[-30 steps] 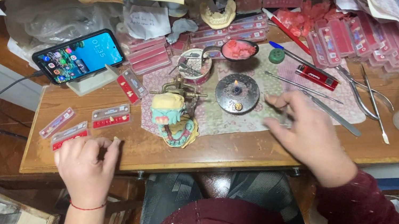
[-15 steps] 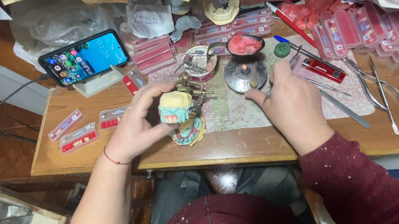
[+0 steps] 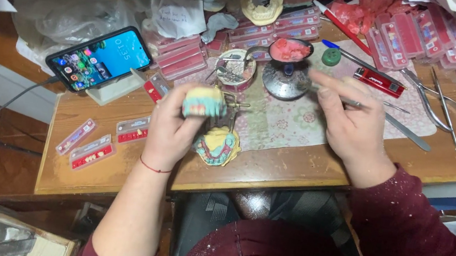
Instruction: Assembling and refining dental prosthetic molds using carving tools and wax.
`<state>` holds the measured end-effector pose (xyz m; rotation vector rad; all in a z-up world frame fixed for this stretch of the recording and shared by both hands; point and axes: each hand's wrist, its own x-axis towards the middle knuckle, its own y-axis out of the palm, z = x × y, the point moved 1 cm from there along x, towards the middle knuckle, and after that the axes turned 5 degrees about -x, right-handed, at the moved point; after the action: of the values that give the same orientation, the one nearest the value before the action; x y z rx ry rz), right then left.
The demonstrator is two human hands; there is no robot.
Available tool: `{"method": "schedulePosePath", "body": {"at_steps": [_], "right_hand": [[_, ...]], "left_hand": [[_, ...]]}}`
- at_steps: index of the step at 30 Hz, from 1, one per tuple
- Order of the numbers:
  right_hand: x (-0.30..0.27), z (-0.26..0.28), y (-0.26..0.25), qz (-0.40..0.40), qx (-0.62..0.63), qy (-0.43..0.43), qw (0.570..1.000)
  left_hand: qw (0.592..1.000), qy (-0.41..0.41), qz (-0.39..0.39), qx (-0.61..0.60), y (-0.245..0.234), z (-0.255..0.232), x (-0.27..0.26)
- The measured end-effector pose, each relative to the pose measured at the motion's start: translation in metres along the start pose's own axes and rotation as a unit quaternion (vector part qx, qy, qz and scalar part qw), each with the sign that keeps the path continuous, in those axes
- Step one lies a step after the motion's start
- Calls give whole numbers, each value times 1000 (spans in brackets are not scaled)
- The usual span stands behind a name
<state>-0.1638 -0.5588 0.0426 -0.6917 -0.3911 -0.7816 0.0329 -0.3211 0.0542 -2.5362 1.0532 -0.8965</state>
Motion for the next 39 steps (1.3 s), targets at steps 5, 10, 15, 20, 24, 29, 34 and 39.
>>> {"method": "schedulePosePath", "body": {"at_steps": [5, 10, 15, 20, 24, 29, 34, 39], "right_hand": [[13, -19, 24, -7, 334, 229, 914], [15, -32, 27, -46, 423, 275, 862], [11, -37, 25, -67, 428, 265, 862], [6, -45, 24, -63, 428, 260, 863], [5, -39, 22, -51, 435, 251, 863], [6, -30, 21, -39, 427, 265, 864], [5, -32, 20, -39, 421, 260, 868], [5, -31, 19, -39, 423, 260, 868]], "left_hand": [[984, -64, -60, -156, 8, 1, 4], [940, -128, -86, -305, 12, -17, 22], [929, -28, -27, -368, 26, -8, 38], [929, -33, -18, -368, 36, 4, 36], [930, -56, -20, -361, 36, 8, 32], [916, -86, -23, -392, 39, 13, 32], [904, -114, -17, -412, 40, 17, 30], [905, -118, -12, -410, 38, 14, 30]]}}
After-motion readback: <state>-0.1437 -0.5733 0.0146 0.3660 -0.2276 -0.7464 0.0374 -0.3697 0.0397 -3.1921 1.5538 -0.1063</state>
